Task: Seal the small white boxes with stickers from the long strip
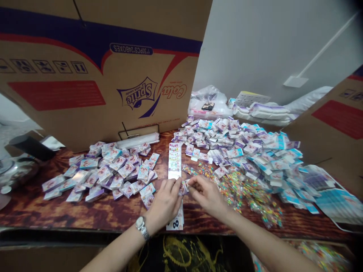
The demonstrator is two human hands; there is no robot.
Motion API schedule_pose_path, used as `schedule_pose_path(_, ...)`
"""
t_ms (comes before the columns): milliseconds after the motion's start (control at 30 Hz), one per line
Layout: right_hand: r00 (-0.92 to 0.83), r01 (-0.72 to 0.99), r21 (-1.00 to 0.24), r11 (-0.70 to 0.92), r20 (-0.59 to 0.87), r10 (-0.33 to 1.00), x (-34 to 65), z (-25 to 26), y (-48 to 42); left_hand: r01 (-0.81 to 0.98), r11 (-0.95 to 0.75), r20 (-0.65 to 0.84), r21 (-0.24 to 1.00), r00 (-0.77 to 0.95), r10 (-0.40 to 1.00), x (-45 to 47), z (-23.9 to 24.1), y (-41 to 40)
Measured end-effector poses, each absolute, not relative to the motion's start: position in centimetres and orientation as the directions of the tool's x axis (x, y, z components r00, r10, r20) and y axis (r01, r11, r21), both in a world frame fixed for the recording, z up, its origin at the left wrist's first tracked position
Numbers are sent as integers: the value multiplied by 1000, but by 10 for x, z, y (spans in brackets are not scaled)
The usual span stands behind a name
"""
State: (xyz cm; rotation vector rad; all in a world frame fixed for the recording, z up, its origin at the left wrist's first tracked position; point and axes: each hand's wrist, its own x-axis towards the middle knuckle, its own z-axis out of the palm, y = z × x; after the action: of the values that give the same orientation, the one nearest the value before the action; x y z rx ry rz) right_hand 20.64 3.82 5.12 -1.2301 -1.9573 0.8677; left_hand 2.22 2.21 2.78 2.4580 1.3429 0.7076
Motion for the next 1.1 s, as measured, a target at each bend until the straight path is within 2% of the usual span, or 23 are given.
schedule_pose_path(100,-202,320,-941,111,47,978,199,36,38,736,-524,289,430,437,852,27,21,19)
schedule_pose_path(167,-131,188,-982,10,-15,991,194,28,37,731,-509,288,454,420,860,29,16,17)
schedule_pose_path(267,-51,52,-998,-28,-31,998,186,23,33,714,-478,299,513,373,878,30,11,16)
schedule_pose_path(333,-61,30,-999,-30,-31,998,184,22,30,709,-465,314,531,345,885,30,9,16)
schedule_pose_path(433,-130,123,-992,8,-8,991,186,22,27,709,-496,351,501,357,865,29,11,17)
schedule_pose_path(567,-197,301,-943,142,85,977,193,25,26,734,-541,380,410,402,833,27,16,17)
schedule_pose_path(733,-252,356,-915,187,98,963,192,32,23,748,-559,371,359,435,820,24,16,15)
schedule_pose_path(800,-278,422,-875,239,127,952,190,37,21,740,-550,373,387,420,827,23,14,14)
schedule_pose_path(933,-383,570,-692,443,254,888,194,51,19,709,-515,375,482,364,852,19,14,12)
schedule_pose_path(1033,-501,567,-595,570,300,812,200,58,24,675,-482,329,559,353,876,18,19,12)
schedule_pose_path(1100,-527,543,-600,587,301,795,202,60,27,641,-473,308,605,360,881,19,23,11)
